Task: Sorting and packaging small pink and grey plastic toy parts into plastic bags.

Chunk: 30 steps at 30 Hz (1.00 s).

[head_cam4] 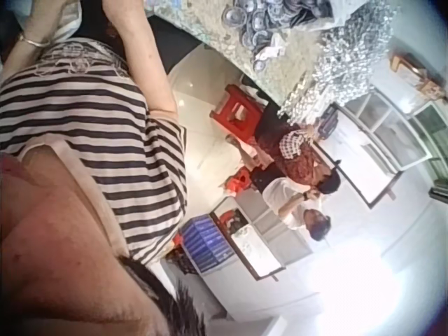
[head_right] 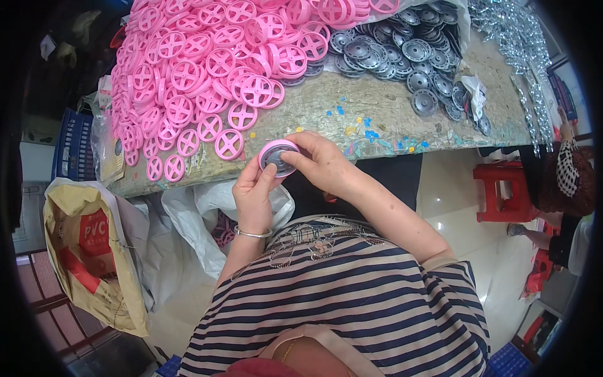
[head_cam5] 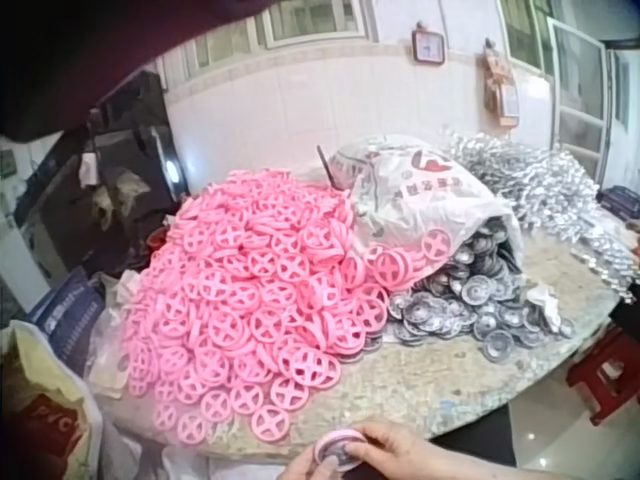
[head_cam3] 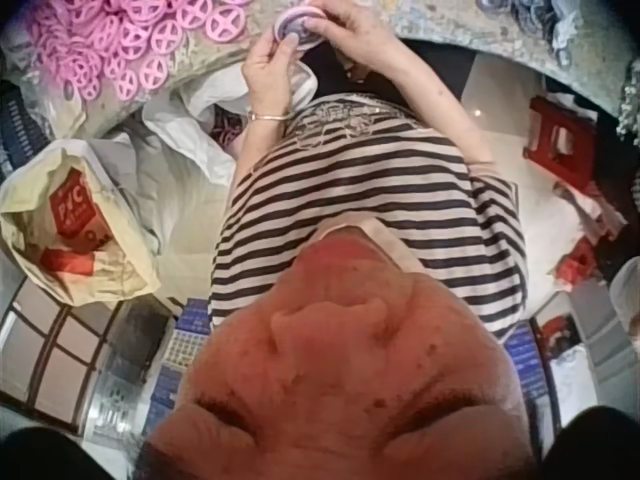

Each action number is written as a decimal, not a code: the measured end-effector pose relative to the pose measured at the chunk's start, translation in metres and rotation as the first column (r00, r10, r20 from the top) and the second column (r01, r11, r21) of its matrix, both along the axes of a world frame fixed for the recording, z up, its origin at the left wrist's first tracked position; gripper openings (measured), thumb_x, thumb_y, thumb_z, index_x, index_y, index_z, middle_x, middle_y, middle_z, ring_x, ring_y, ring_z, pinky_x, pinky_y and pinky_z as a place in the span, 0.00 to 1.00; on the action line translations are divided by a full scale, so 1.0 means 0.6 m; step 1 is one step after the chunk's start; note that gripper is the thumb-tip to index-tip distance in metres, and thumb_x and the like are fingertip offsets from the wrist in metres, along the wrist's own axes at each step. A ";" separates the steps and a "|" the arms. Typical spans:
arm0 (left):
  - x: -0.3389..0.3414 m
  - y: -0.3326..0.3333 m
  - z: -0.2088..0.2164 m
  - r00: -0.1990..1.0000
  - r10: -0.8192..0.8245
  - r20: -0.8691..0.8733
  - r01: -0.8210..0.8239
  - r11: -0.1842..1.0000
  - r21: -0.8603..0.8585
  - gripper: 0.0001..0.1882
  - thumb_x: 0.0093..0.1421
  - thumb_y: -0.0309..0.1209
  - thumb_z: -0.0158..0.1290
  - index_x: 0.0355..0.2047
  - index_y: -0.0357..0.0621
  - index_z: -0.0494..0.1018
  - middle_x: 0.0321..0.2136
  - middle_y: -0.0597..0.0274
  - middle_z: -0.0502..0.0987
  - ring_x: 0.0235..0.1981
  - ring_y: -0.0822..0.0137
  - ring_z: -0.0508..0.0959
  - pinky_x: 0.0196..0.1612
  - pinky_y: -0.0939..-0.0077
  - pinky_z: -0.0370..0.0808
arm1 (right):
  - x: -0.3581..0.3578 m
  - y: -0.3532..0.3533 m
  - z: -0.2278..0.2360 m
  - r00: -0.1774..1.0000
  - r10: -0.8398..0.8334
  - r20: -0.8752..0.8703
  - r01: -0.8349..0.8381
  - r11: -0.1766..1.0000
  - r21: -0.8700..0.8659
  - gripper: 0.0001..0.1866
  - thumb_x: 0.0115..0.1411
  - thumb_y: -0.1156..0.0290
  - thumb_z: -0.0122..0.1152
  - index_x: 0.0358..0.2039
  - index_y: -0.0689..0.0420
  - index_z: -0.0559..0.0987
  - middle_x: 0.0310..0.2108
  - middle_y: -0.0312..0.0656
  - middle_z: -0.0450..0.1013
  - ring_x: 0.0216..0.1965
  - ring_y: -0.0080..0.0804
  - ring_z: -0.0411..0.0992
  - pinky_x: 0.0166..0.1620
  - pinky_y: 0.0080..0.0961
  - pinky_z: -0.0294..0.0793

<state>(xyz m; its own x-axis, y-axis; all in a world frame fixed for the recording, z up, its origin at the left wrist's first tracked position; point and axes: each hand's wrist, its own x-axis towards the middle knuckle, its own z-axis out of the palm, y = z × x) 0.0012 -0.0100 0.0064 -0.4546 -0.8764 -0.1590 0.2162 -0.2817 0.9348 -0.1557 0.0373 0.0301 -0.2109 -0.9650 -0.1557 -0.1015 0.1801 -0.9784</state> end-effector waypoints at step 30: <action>0.326 -0.027 -0.085 0.607 0.540 0.583 -0.144 0.796 -0.588 0.15 0.67 0.32 0.40 0.44 0.34 0.71 0.41 0.53 0.75 0.38 0.65 0.75 0.41 0.74 0.71 | 0.007 -0.058 -0.040 0.923 0.103 -0.370 -0.158 0.980 -0.121 0.16 0.61 0.66 0.55 0.48 0.59 0.73 0.35 0.43 0.72 0.36 0.34 0.71 0.40 0.26 0.72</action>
<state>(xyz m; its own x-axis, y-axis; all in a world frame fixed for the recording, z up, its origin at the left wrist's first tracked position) 0.1966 -0.0264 -0.0448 -0.0261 -0.9866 0.1608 -0.5586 0.1478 0.8161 -0.1514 0.0027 0.0063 -0.0964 -0.9940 0.0515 -0.4650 -0.0008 -0.8853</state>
